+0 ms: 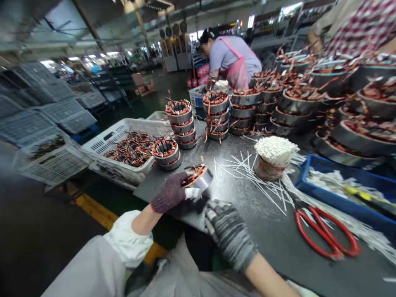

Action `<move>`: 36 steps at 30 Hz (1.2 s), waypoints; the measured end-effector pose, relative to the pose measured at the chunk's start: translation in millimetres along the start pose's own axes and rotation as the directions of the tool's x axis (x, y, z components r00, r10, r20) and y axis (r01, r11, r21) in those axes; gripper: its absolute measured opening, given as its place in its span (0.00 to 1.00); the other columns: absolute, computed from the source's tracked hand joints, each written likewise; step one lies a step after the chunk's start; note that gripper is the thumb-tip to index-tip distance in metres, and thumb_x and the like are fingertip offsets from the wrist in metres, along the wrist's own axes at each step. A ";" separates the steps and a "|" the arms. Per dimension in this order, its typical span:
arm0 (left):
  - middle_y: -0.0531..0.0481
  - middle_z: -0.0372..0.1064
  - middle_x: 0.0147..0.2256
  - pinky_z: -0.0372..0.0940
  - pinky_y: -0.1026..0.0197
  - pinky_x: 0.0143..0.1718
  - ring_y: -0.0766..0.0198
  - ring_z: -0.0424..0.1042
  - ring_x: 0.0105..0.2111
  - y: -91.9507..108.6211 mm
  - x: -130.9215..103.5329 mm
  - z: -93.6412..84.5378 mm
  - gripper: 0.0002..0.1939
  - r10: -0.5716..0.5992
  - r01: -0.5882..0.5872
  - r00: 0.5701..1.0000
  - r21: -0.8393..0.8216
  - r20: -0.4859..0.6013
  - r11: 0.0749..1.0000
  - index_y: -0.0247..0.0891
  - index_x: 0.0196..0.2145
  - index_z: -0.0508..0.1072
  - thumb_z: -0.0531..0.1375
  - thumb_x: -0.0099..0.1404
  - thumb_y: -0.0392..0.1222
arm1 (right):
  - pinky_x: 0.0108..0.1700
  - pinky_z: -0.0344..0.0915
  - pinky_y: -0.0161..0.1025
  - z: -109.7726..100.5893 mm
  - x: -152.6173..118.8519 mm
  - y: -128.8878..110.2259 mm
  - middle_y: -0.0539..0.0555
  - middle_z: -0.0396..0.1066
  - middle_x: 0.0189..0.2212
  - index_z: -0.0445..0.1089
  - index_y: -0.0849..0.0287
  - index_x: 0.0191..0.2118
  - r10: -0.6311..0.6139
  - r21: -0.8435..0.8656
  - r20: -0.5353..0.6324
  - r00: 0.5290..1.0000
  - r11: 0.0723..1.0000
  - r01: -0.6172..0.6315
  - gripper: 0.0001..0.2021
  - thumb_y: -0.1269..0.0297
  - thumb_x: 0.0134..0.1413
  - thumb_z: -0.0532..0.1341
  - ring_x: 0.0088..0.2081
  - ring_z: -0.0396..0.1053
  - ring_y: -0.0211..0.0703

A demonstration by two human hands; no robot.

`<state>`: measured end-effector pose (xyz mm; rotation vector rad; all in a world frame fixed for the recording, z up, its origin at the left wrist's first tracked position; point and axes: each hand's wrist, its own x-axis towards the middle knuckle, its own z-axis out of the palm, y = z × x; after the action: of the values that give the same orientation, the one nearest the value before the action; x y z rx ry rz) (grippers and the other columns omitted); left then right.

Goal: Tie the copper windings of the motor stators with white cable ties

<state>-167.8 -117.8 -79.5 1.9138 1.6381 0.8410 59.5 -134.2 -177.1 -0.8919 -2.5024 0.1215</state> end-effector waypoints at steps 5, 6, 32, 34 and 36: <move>0.47 0.79 0.45 0.66 0.51 0.52 0.51 0.75 0.47 -7.3 24.0 -81.4 0.24 0.134 -0.002 0.955 0.446 -0.265 0.895 0.42 0.50 0.78 0.68 0.58 0.54 | 0.69 0.48 0.65 25.1 56.0 -11.4 0.61 0.60 0.67 0.65 0.56 0.65 -0.193 0.149 0.240 0.951 0.976 0.160 0.29 0.49 0.63 0.60 0.69 0.54 0.63; 0.46 0.79 0.46 0.64 0.49 0.53 0.49 0.74 0.48 -9.1 33.0 -93.1 0.24 0.119 0.059 0.950 0.543 -0.287 0.838 0.42 0.51 0.77 0.66 0.60 0.55 | 0.70 0.46 0.66 30.1 66.7 -5.3 0.62 0.59 0.68 0.64 0.57 0.66 -0.194 0.149 0.266 0.944 0.976 0.158 0.32 0.45 0.62 0.60 0.69 0.53 0.64; 0.30 0.71 0.55 0.40 0.30 0.65 0.37 0.66 0.58 92.4 295.0 -52.2 0.37 0.231 -0.047 0.969 0.846 -0.091 0.531 0.32 0.58 0.69 0.62 0.59 0.61 | 0.66 0.60 0.63 -20.4 3.3 110.6 0.61 0.61 0.66 0.66 0.56 0.65 0.308 0.029 0.240 0.921 0.946 -0.324 0.26 0.57 0.65 0.55 0.66 0.61 0.61; 0.30 0.69 0.57 0.44 0.32 0.65 0.37 0.65 0.59 94.6 333.5 -45.0 0.39 0.054 -0.054 0.998 0.831 0.028 0.554 0.33 0.58 0.70 0.64 0.55 0.61 | 0.66 0.60 0.63 -25.2 4.6 117.0 0.60 0.62 0.66 0.67 0.54 0.65 0.289 0.054 0.256 0.922 0.948 -0.312 0.25 0.57 0.65 0.55 0.66 0.61 0.59; 0.30 0.70 0.57 0.52 0.37 0.62 0.38 0.67 0.58 88.7 357.2 -41.2 0.38 -0.041 -0.068 0.993 0.816 0.112 0.574 0.34 0.56 0.72 0.64 0.54 0.61 | 0.66 0.60 0.62 -29.0 7.6 121.1 0.59 0.62 0.66 0.67 0.53 0.65 0.272 0.068 0.271 0.923 0.952 -0.300 0.25 0.58 0.65 0.55 0.66 0.61 0.59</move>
<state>-102.6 218.0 62.4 2.4878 2.1557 -0.1448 137.4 -36.8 -177.1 -1.2626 -2.5514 0.4953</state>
